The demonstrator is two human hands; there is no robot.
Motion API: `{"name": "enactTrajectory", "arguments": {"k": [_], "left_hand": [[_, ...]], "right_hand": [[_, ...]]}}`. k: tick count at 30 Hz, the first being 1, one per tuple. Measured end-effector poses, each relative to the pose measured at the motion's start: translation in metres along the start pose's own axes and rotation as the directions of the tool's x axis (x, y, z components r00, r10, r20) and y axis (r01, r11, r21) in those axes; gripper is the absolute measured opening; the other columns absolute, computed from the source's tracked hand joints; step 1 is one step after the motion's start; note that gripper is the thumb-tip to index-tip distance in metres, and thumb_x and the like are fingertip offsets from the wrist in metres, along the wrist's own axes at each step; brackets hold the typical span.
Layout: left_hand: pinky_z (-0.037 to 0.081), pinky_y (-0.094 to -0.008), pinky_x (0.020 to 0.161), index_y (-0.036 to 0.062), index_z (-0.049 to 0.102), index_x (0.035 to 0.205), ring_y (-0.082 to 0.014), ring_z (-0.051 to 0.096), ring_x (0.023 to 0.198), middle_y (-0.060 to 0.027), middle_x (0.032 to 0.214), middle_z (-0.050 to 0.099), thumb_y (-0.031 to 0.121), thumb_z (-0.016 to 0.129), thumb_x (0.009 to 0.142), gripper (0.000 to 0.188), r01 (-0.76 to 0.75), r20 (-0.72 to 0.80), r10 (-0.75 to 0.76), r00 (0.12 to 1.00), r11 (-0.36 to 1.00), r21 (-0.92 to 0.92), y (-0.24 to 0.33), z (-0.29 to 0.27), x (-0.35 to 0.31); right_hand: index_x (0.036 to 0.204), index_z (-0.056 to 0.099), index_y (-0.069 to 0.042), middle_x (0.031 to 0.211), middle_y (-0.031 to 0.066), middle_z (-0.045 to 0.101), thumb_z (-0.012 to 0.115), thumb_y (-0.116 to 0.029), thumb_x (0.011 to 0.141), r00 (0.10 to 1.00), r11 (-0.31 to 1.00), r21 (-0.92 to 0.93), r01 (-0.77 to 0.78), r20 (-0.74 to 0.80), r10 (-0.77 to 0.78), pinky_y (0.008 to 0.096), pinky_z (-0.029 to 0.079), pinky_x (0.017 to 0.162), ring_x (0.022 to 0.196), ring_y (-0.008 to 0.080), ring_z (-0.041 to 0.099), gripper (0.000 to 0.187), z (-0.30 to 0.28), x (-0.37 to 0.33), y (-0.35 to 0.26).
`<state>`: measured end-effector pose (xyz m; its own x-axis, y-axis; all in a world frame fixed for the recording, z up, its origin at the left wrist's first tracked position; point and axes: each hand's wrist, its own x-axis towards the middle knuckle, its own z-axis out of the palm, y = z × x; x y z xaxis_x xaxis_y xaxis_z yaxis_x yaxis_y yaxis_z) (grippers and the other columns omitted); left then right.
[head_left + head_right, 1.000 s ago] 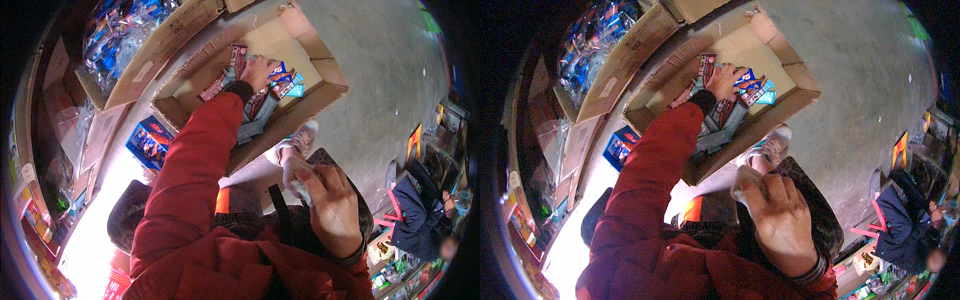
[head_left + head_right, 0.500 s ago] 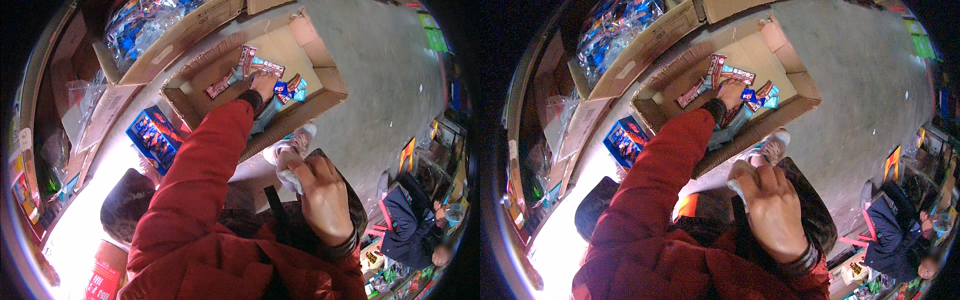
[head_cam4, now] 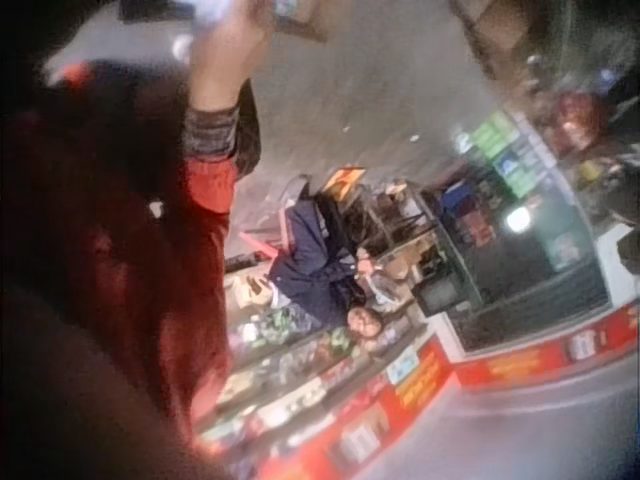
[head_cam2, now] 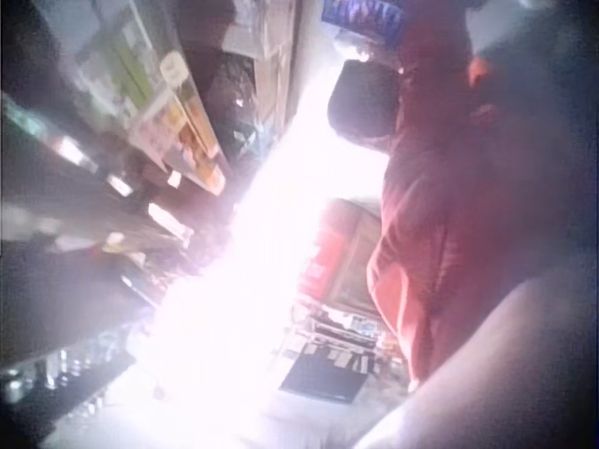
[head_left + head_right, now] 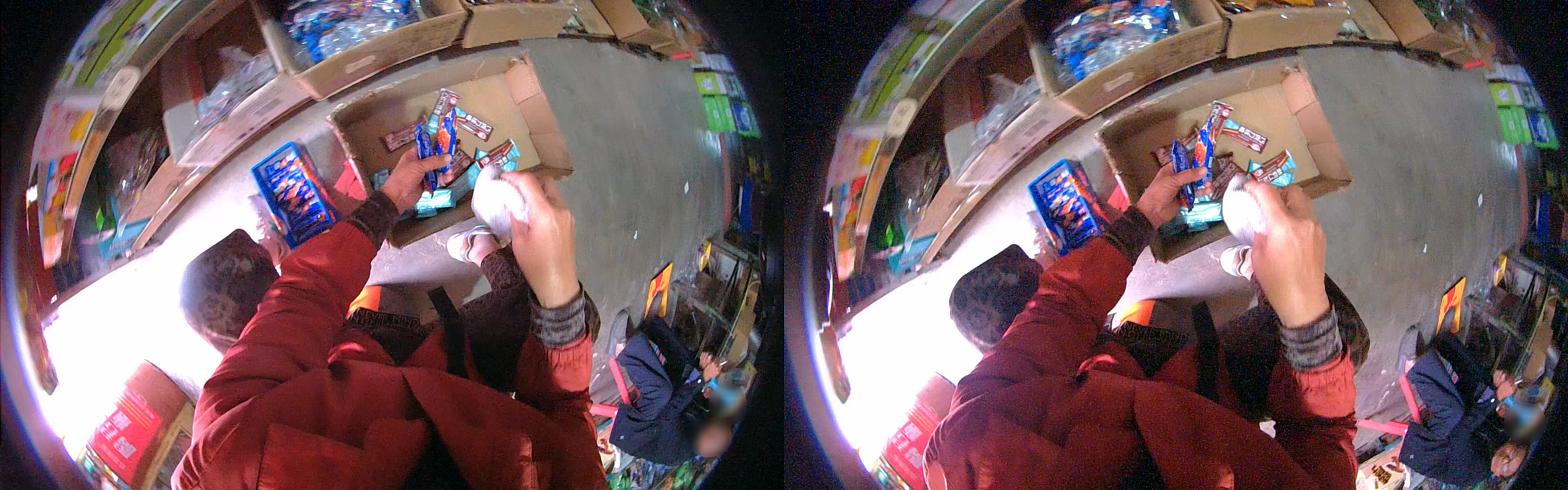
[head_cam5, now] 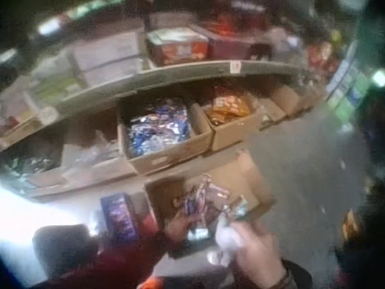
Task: The person sits on the floor and repeatedly picks small packaged items from a cardboard box, then places them into a blue plastic tray. The person handles items one at a time and continues the process throughout the clip.
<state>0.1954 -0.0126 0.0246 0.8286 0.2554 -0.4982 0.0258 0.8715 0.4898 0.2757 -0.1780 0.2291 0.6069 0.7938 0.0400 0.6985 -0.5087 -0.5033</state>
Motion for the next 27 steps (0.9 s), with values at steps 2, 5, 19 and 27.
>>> {"name": "enactTrajectory", "arguments": {"k": [2,5,19,27], "left_hand": [[0.059,-0.0346,0.075,0.0054,0.059,0.117,-0.0190,0.067,0.087,-0.0065,0.102,0.067,0.002,0.073,0.085,0.035,-0.029,-0.037,0.030,0.999,0.999,0.032,0.007,0.004,-0.029],[0.059,-0.0366,0.084,0.0069,0.057,0.123,-0.0191,0.067,0.095,-0.0036,0.107,0.065,0.002,0.072,0.085,0.042,-0.090,0.030,0.088,0.996,0.994,0.067,0.017,0.011,-0.068],[0.049,-0.0317,0.095,0.0096,0.039,0.146,-0.0160,0.058,0.116,-0.0045,0.128,0.059,-0.004,0.061,0.085,0.066,-0.411,-0.013,0.431,0.902,0.869,0.274,0.043,-0.008,-0.192],[0.054,-0.0320,0.086,0.0086,0.044,0.137,-0.0162,0.062,0.100,-0.0030,0.111,0.061,-0.005,0.070,0.084,0.061,-0.352,-0.027,0.379,0.925,0.882,0.315,0.030,-0.008,-0.207]], "right_hand": [[0.116,0.063,-0.009,0.102,0.0209,0.064,0.057,0.010,0.079,0.999,0.997,0.074,-0.018,-0.043,0.022,0.0440,0.053,0.075,0.093,0.0413,0.066,0.042,0.007,0.003,-0.008],[0.116,0.063,-0.008,0.101,0.0182,0.064,0.059,0.010,0.079,0.982,0.980,0.137,0.144,-0.143,-0.125,0.0413,0.053,0.078,0.094,0.0370,0.066,0.041,0.019,0.006,-0.022],[0.111,0.065,-0.008,0.123,0.0126,0.060,0.071,0.004,0.077,0.849,0.778,0.349,0.523,-0.136,-0.510,0.0383,0.046,0.101,0.118,0.0315,0.057,0.037,0.104,-0.006,-0.078],[0.102,0.065,-0.008,0.097,0.0124,0.067,0.071,0.008,0.074,0.884,0.776,0.428,0.464,-0.276,-0.376,0.0386,0.052,0.080,0.094,0.0328,0.065,0.033,0.108,0.001,-0.077]]}}
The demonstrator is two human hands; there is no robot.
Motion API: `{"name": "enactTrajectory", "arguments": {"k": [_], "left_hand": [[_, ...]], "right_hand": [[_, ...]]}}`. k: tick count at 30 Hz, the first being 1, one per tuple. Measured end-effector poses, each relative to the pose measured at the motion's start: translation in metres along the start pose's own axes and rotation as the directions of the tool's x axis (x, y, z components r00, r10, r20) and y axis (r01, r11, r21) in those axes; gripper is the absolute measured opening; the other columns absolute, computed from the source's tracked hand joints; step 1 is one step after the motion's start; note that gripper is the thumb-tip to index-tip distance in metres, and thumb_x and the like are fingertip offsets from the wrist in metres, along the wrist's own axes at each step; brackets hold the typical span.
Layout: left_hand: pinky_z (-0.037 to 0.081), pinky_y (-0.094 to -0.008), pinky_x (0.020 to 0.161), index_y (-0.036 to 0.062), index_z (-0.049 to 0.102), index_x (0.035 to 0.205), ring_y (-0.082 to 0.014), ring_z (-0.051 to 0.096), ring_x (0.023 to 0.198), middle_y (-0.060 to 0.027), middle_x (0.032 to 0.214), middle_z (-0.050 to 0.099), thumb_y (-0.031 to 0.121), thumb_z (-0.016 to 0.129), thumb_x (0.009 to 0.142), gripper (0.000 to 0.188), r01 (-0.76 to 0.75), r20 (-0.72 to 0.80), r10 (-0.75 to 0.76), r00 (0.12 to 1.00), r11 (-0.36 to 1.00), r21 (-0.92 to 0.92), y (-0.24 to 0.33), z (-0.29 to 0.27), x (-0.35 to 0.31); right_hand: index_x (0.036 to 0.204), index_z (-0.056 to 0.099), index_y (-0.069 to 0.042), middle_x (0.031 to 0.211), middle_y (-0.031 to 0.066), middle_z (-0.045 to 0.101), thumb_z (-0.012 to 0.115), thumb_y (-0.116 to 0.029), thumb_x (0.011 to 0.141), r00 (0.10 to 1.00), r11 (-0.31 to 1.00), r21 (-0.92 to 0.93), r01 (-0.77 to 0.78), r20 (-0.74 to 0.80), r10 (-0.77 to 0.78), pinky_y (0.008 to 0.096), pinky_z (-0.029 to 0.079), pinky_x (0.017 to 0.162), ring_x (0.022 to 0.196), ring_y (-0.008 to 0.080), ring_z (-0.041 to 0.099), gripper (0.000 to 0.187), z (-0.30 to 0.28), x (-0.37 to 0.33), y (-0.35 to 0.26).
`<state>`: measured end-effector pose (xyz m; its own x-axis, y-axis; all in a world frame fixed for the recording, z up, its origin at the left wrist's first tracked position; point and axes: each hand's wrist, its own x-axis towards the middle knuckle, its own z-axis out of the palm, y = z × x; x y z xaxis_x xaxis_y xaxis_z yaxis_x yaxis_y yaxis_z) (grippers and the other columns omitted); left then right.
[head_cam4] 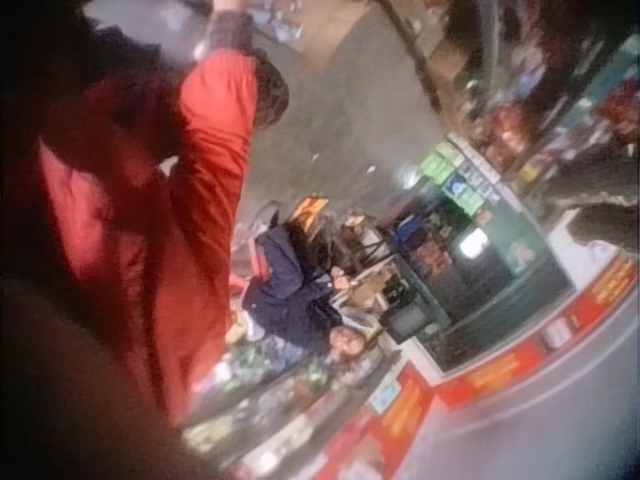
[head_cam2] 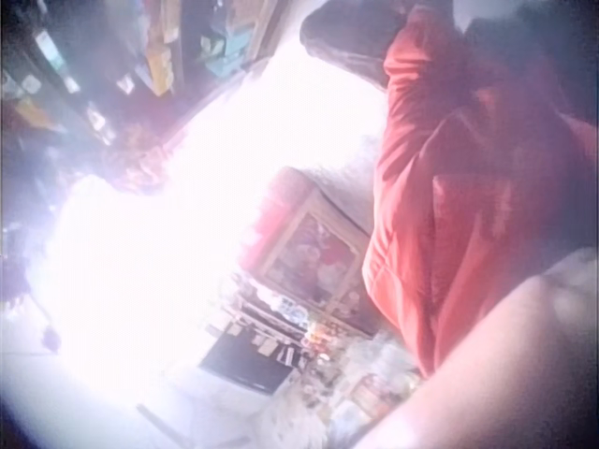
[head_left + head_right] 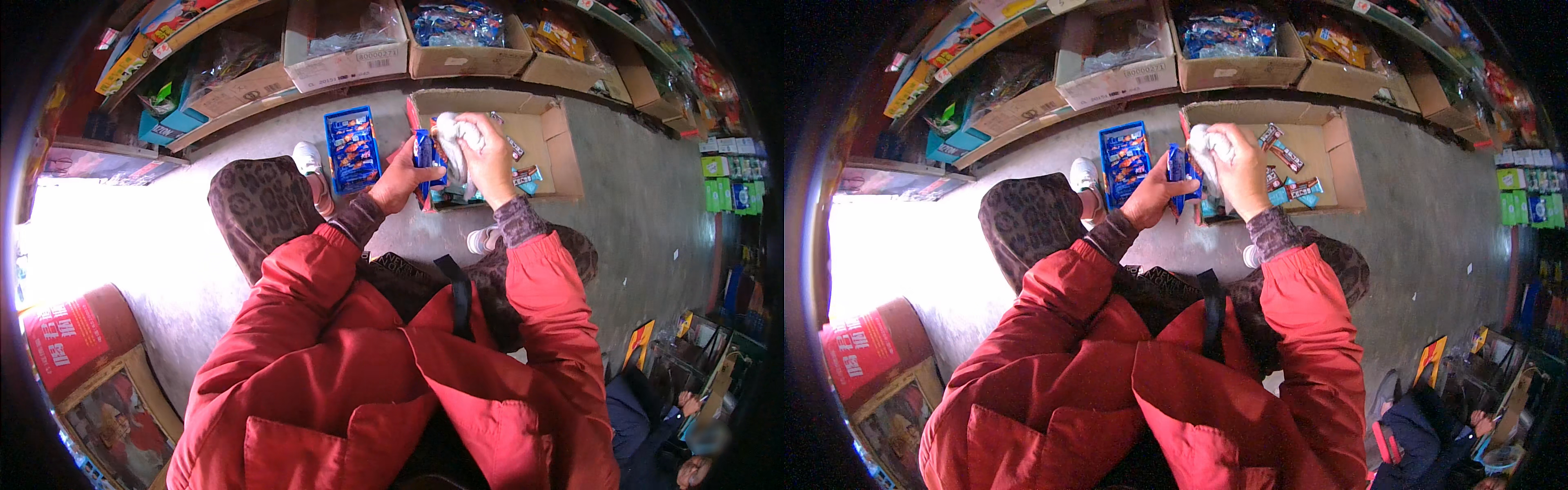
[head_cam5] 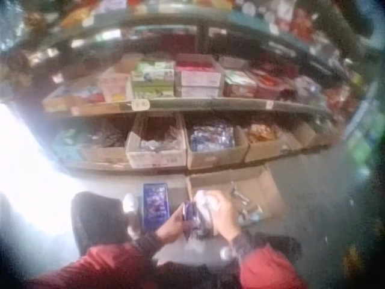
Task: The person sits on the floor and repeatedly picks small packaged items from a cardboard box, then places them into a blue plastic tray. The person handles items one at a time and continues the process throughout the clip.
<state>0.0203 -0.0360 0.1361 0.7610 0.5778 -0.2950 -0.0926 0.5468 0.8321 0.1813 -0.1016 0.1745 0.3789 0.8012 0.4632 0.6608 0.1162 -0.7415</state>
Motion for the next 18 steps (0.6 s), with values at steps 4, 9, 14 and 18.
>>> {"name": "enactTrajectory", "arguments": {"k": [4,9,14,18], "left_hand": [[0.054,-0.0304,0.081,0.0101,0.047,0.133,-0.0162,0.066,0.093,-0.0021,0.106,0.063,-0.005,0.074,0.082,0.060,0.019,-0.015,-0.020,1.000,0.996,-0.092,-0.005,0.002,-0.003],[0.053,-0.0301,0.081,0.0111,0.048,0.131,-0.0148,0.065,0.091,-0.0007,0.104,0.064,-0.004,0.075,0.082,0.058,-0.011,-0.107,0.012,0.994,1.000,0.006,-0.007,-0.003,-0.002],[0.051,-0.0279,0.071,0.0123,0.052,0.124,-0.0127,0.066,0.087,0.0016,0.100,0.065,0.006,0.075,0.085,0.045,0.013,-0.057,-0.017,0.998,0.997,-0.071,-0.007,-0.008,-0.002],[0.058,-0.0355,0.084,0.0094,0.050,0.132,-0.0171,0.066,0.096,-0.0037,0.105,0.065,0.016,0.063,0.096,0.038,0.127,-0.009,-0.136,0.991,0.940,-0.316,-0.004,-0.014,-0.002]], "right_hand": [[0.102,0.066,-0.009,0.096,0.0123,0.066,0.071,0.008,0.073,0.982,0.987,-0.037,-0.159,-0.110,0.154,0.0392,0.051,0.081,0.094,0.0329,0.065,0.034,-0.004,0.008,0.008],[0.108,0.067,-0.008,0.101,0.0083,0.068,0.069,0.009,0.077,0.992,0.996,-0.054,-0.073,-0.107,0.067,0.0306,0.051,0.086,0.098,0.0213,0.066,0.035,-0.014,0.011,0.001],[0.109,0.067,-0.008,0.106,0.0084,0.066,0.070,0.011,0.074,0.995,0.998,-0.027,0.053,0.089,-0.050,0.0314,0.050,0.088,0.101,0.0244,0.066,0.039,-0.003,0.002,-0.009],[0.107,0.067,-0.009,0.105,0.0085,0.066,0.071,0.010,0.073,0.982,1.000,-0.009,-0.030,0.184,0.031,0.0330,0.051,0.087,0.100,0.0258,0.066,0.039,0.001,-0.003,-0.010]]}}
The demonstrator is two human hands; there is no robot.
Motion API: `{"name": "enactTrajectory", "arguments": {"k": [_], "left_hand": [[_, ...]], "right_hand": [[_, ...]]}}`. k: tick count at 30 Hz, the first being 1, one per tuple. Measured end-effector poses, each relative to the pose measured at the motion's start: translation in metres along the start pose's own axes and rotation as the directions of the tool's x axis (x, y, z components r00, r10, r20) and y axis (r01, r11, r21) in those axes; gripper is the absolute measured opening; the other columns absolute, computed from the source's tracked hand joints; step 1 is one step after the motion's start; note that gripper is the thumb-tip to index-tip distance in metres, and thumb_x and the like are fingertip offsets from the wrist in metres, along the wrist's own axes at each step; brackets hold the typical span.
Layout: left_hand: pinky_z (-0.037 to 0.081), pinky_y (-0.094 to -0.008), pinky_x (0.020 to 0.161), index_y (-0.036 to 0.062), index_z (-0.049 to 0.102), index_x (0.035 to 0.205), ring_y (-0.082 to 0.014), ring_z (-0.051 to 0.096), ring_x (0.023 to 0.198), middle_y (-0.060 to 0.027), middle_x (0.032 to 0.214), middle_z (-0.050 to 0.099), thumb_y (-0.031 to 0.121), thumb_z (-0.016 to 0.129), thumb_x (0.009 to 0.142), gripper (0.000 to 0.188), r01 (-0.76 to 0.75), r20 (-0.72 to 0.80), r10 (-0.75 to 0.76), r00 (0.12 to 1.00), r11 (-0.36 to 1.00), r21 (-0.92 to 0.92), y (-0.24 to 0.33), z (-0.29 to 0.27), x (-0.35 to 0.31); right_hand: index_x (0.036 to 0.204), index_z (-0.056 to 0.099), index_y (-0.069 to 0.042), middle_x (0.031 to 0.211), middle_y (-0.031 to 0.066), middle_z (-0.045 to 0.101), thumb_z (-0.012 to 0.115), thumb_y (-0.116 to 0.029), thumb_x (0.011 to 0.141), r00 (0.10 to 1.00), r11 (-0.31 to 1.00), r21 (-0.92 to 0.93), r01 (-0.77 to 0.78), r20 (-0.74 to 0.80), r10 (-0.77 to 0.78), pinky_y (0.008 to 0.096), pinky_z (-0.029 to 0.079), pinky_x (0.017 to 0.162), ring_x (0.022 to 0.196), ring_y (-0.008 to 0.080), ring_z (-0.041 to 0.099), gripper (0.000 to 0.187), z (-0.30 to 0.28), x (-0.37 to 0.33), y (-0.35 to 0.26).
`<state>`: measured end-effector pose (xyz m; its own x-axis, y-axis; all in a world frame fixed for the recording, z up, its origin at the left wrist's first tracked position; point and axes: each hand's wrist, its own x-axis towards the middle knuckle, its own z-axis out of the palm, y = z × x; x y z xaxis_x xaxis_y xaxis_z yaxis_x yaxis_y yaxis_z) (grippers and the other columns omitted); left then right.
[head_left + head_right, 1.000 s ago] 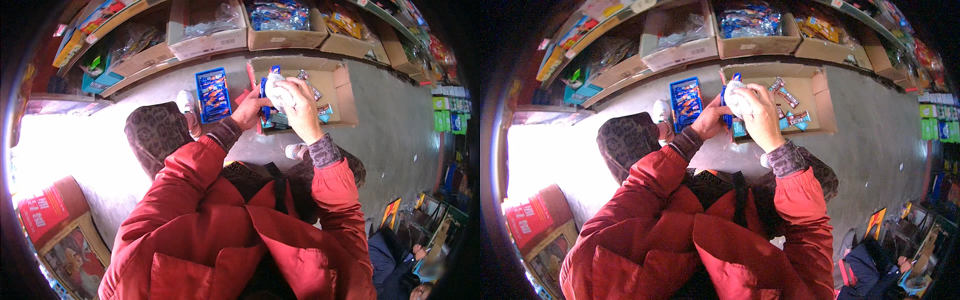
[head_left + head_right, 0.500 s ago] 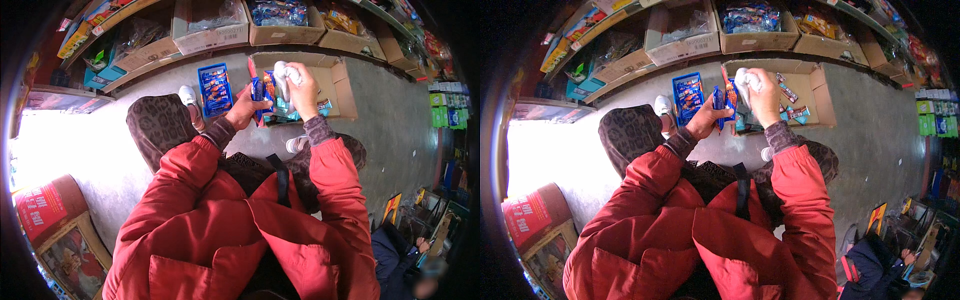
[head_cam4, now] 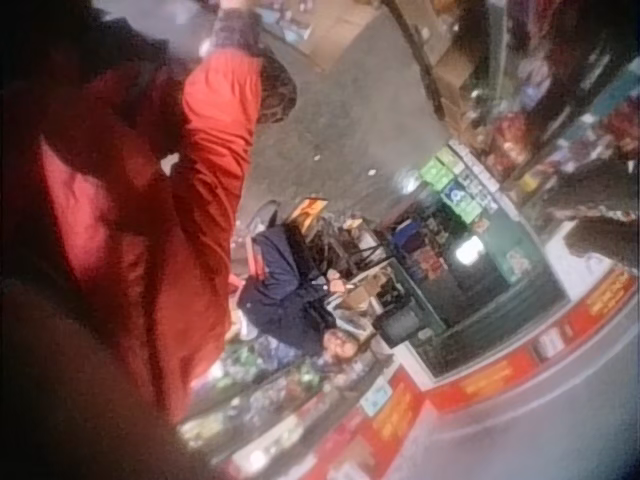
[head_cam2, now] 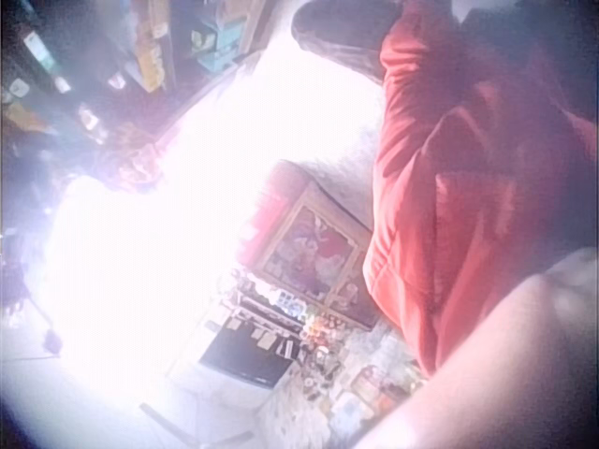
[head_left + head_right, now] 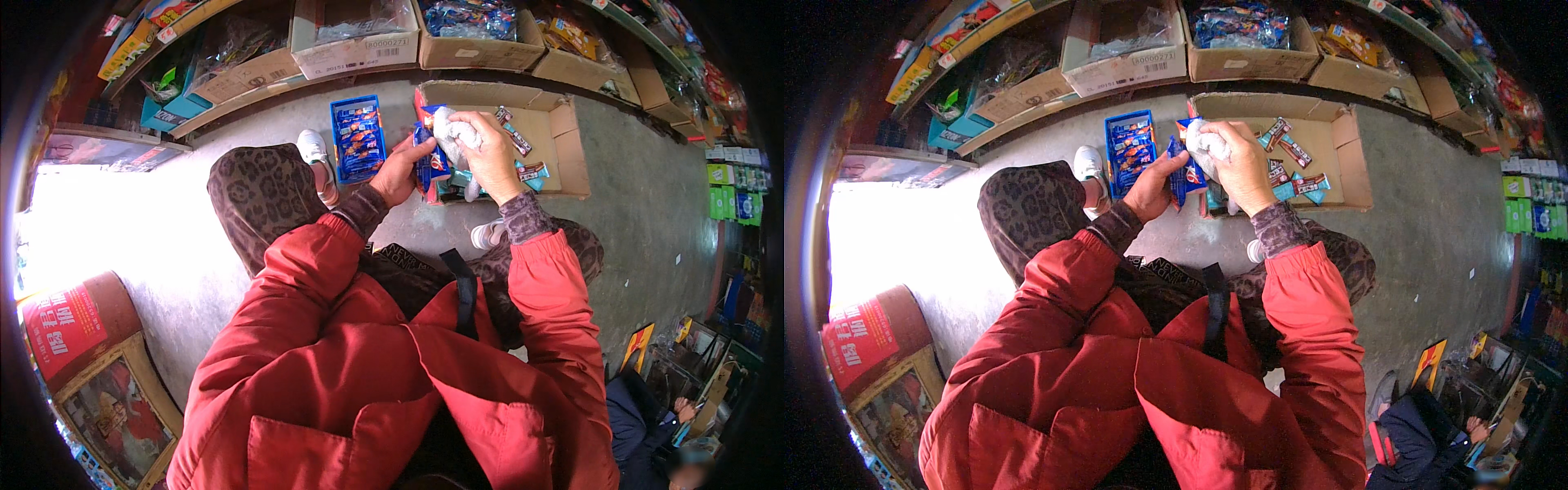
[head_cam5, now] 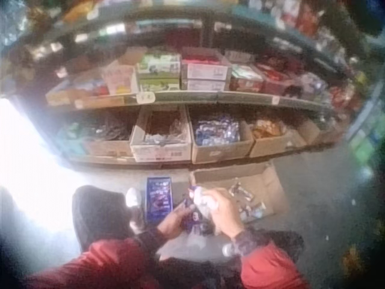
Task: The person sits on the floor and repeatedly picks small packaged items from a cardboard box, then places them into a blue plastic tray. The person handles items one at a time and continues the process throughout the clip.
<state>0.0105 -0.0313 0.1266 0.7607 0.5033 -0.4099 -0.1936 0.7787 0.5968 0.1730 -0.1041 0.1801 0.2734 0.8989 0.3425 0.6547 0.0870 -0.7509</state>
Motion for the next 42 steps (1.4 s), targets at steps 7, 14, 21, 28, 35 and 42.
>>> {"name": "enactTrajectory", "arguments": {"k": [7,14,21,28,35,42], "left_hand": [[0.055,-0.0377,0.090,0.0124,0.051,0.134,-0.0181,0.065,0.102,-0.0042,0.114,0.066,0.040,0.049,0.103,0.041,-0.077,0.017,0.081,0.997,0.983,-0.165,-0.007,-0.009,0.011],[0.051,-0.0351,0.089,0.0146,0.054,0.130,-0.0186,0.062,0.104,-0.0033,0.115,0.066,0.051,0.037,0.103,0.049,-0.091,0.066,0.107,0.992,0.972,-0.216,-0.008,-0.020,0.014],[0.049,-0.0367,0.095,0.0126,0.049,0.133,-0.0192,0.061,0.107,-0.0027,0.117,0.062,0.024,0.055,0.098,0.038,-0.098,0.083,0.111,0.990,0.984,-0.148,-0.007,-0.023,0.014],[0.058,-0.0334,0.076,0.0094,0.064,0.105,-0.0165,0.069,0.083,-0.0024,0.092,0.069,0.026,0.063,0.098,0.018,-0.124,-0.077,0.118,0.990,0.989,-0.076,-0.014,-0.036,0.025],[0.056,-0.0360,0.077,0.0128,0.065,0.107,-0.0200,0.069,0.083,-0.0057,0.092,0.070,0.053,0.048,0.101,0.044,0.019,-0.086,-0.027,0.996,0.996,-0.090,-0.030,-0.047,0.036],[0.058,-0.0386,0.076,0.0122,0.064,0.114,-0.0211,0.069,0.090,-0.0069,0.106,0.071,0.042,0.048,0.103,0.036,0.090,0.020,-0.088,0.996,0.957,-0.277,-0.040,-0.034,0.024]], "right_hand": [[0.103,0.067,-0.011,0.100,0.0111,0.064,0.067,0.007,0.075,0.994,0.998,-0.040,0.038,0.107,-0.034,0.0377,0.052,0.082,0.097,0.0323,0.065,0.033,0.004,-0.004,-0.002],[0.101,0.069,-0.011,0.100,0.0118,0.063,0.062,0.009,0.077,0.978,0.992,-0.023,0.125,0.169,-0.119,0.0383,0.052,0.082,0.095,0.0330,0.065,0.032,0.011,-0.010,-0.002],[0.103,0.069,-0.010,0.100,0.0115,0.063,0.065,0.012,0.074,0.977,0.998,-0.002,-0.063,0.203,0.062,0.0351,0.052,0.083,0.096,0.0301,0.065,0.036,0.006,-0.011,0.003],[0.105,0.069,-0.009,0.103,0.0079,0.064,0.067,0.013,0.074,0.968,0.993,-0.015,-0.117,0.223,0.118,0.0333,0.050,0.088,0.101,0.0253,0.064,0.038,-0.002,-0.013,0.003],[0.101,0.070,-0.009,0.101,0.0106,0.064,0.064,0.011,0.075,0.932,0.993,0.066,0.097,0.344,-0.113,0.0358,0.052,0.083,0.095,0.0309,0.065,0.033,0.012,-0.022,-0.005],[0.100,0.070,-0.011,0.097,0.0118,0.064,0.062,0.012,0.074,0.963,0.999,-0.009,0.045,0.266,-0.041,0.0367,0.053,0.082,0.095,0.0313,0.065,0.035,0.019,-0.013,0.005]]}}
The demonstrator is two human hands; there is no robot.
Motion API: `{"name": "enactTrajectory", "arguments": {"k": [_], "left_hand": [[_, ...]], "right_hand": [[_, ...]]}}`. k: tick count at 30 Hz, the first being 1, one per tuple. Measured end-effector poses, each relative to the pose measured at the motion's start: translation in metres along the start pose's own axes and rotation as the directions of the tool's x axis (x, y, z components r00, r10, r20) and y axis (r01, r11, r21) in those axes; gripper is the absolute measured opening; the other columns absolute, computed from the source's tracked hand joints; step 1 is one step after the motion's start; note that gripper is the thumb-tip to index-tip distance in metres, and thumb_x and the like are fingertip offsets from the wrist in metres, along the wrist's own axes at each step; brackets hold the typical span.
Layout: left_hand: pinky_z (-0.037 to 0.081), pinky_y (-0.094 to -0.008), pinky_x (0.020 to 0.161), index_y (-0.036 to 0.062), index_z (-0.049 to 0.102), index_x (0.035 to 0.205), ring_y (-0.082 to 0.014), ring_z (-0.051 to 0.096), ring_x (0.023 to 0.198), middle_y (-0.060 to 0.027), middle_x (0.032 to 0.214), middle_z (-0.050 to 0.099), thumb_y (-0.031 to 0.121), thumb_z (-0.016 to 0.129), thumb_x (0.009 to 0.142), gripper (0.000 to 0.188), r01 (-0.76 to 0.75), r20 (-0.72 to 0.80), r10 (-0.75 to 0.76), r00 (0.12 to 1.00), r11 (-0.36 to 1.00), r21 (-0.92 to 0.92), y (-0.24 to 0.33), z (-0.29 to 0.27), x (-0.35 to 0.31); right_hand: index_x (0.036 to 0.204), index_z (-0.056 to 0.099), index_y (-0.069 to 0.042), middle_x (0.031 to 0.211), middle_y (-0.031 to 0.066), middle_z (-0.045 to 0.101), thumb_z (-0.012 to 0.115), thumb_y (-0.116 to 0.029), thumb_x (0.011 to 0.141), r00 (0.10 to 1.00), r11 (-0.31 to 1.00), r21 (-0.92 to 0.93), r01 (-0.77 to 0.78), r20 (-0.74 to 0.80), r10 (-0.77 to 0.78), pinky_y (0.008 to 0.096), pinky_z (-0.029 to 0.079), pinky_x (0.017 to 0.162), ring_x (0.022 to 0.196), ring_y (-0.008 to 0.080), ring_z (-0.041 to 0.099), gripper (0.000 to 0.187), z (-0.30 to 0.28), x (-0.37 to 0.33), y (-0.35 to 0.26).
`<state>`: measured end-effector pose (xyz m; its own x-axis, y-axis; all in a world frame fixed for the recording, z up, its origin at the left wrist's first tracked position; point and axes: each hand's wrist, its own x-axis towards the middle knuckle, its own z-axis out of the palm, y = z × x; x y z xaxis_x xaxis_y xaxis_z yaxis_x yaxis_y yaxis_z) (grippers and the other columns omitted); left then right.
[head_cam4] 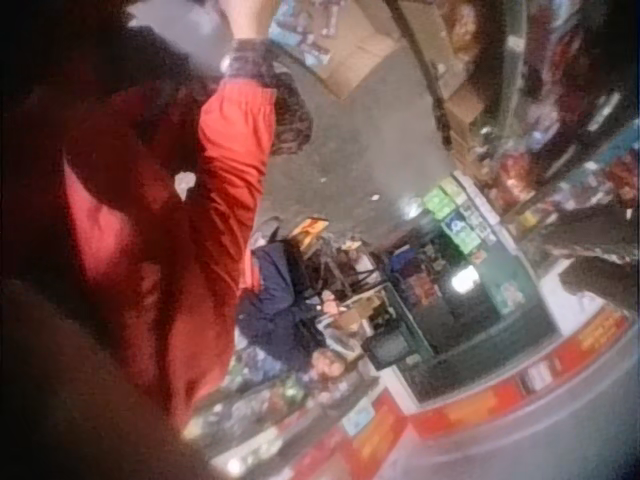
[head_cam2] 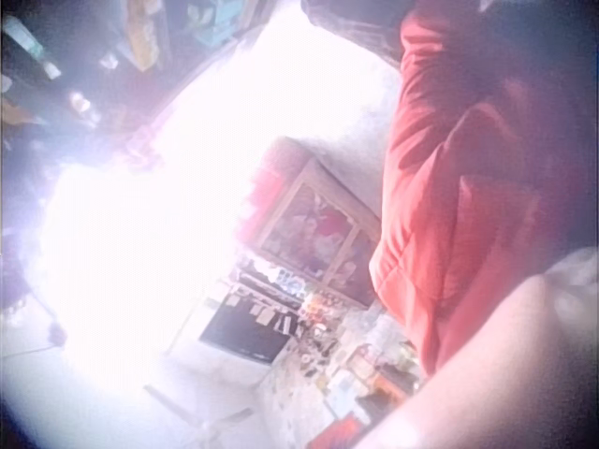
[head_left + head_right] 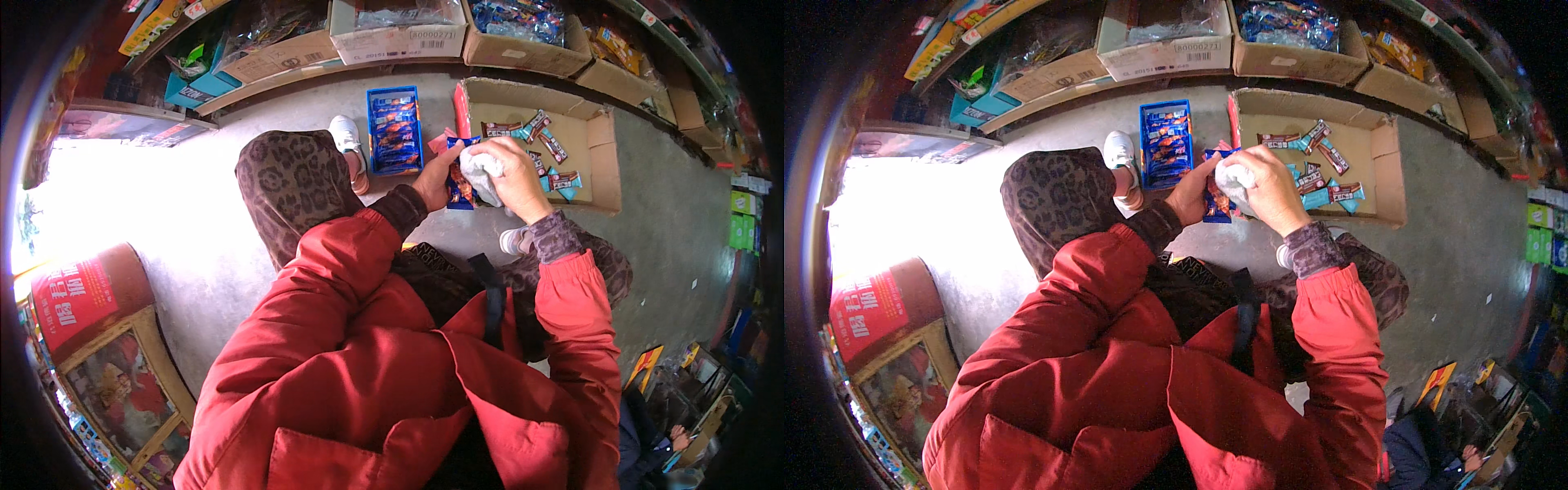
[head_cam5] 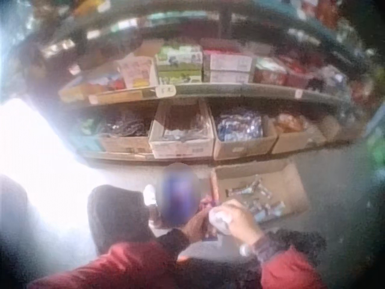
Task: The person sits on the floor and repeatedly picks small packaged items from a cardboard box, then places them into a blue plastic tray. The person handles items one at a time and continues the process throughout the clip.
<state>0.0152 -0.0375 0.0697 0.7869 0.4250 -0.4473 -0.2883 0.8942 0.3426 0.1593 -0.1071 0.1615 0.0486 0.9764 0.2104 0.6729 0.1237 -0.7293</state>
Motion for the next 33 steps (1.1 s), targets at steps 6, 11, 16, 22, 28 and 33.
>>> {"name": "enactTrajectory", "arguments": {"k": [6,11,16,22,28,33], "left_hand": [[0.058,-0.0412,0.082,0.0041,0.061,0.115,-0.0252,0.070,0.086,-0.0122,0.100,0.070,0.036,0.052,0.102,0.035,0.047,-0.084,-0.049,0.995,0.998,-0.031,-0.004,-0.031,0.005],[0.056,-0.0441,0.073,0.0071,0.060,0.094,-0.0275,0.066,0.075,-0.0098,0.082,0.066,0.022,0.056,0.094,0.015,-0.212,-0.311,0.128,0.942,0.944,-0.252,0.003,-0.086,0.025],[0.055,-0.0440,0.077,0.0090,0.058,0.097,-0.0264,0.066,0.083,-0.0094,0.088,0.065,0.022,0.056,0.093,0.014,-0.311,-0.508,0.188,0.840,0.936,-0.167,0.018,-0.150,0.055],[0.051,-0.0520,0.088,0.0110,0.061,0.110,-0.0297,0.067,0.094,-0.0075,0.098,0.067,0.026,0.055,0.094,0.022,-0.286,-0.310,0.586,0.749,0.707,0.647,0.007,-0.223,0.078],[0.050,-0.0540,0.090,0.0099,0.061,0.119,-0.0337,0.067,0.099,-0.0112,0.110,0.069,0.031,0.047,0.098,0.033,-0.412,-0.550,0.261,0.793,0.895,-0.169,0.021,-0.220,0.090],[0.052,-0.0447,0.087,0.0069,0.059,0.115,-0.0272,0.066,0.093,-0.0088,0.107,0.068,0.024,0.042,0.100,0.029,0.041,-0.025,0.754,0.656,-0.003,0.999,0.016,-0.206,0.061]], "right_hand": [[0.103,0.070,-0.010,0.098,0.0126,0.064,0.064,0.013,0.072,0.993,0.997,-0.052,-0.062,-0.102,0.056,0.0363,0.053,0.082,0.094,0.0303,0.066,0.039,-0.008,0.006,0.006],[0.106,0.067,-0.008,0.100,0.0137,0.064,0.061,0.017,0.069,0.992,0.995,-0.072,-0.064,-0.110,0.056,0.0378,0.052,0.083,0.096,0.0334,0.065,0.045,-0.012,0.013,0.005],[0.106,0.067,-0.008,0.101,0.0138,0.063,0.061,0.018,0.068,0.995,0.996,-0.068,-0.052,-0.086,0.046,0.0383,0.052,0.084,0.097,0.0339,0.064,0.046,-0.014,0.013,-0.001],[0.106,0.067,-0.007,0.104,0.0133,0.062,0.059,0.019,0.067,0.996,0.993,-0.086,-0.086,-0.041,0.083,0.0386,0.052,0.085,0.099,0.0338,0.063,0.047,-0.015,0.011,-0.002],[0.106,0.067,-0.007,0.105,0.0129,0.062,0.059,0.018,0.068,0.992,0.989,-0.079,-0.124,-0.019,0.123,0.0388,0.052,0.084,0.098,0.0333,0.063,0.046,-0.015,0.008,0.003],[0.106,0.067,-0.008,0.105,0.0121,0.062,0.060,0.018,0.068,0.992,0.985,-0.113,-0.128,-0.003,0.129,0.0392,0.052,0.085,0.099,0.0332,0.063,0.047,-0.013,0.007,0.003]]}}
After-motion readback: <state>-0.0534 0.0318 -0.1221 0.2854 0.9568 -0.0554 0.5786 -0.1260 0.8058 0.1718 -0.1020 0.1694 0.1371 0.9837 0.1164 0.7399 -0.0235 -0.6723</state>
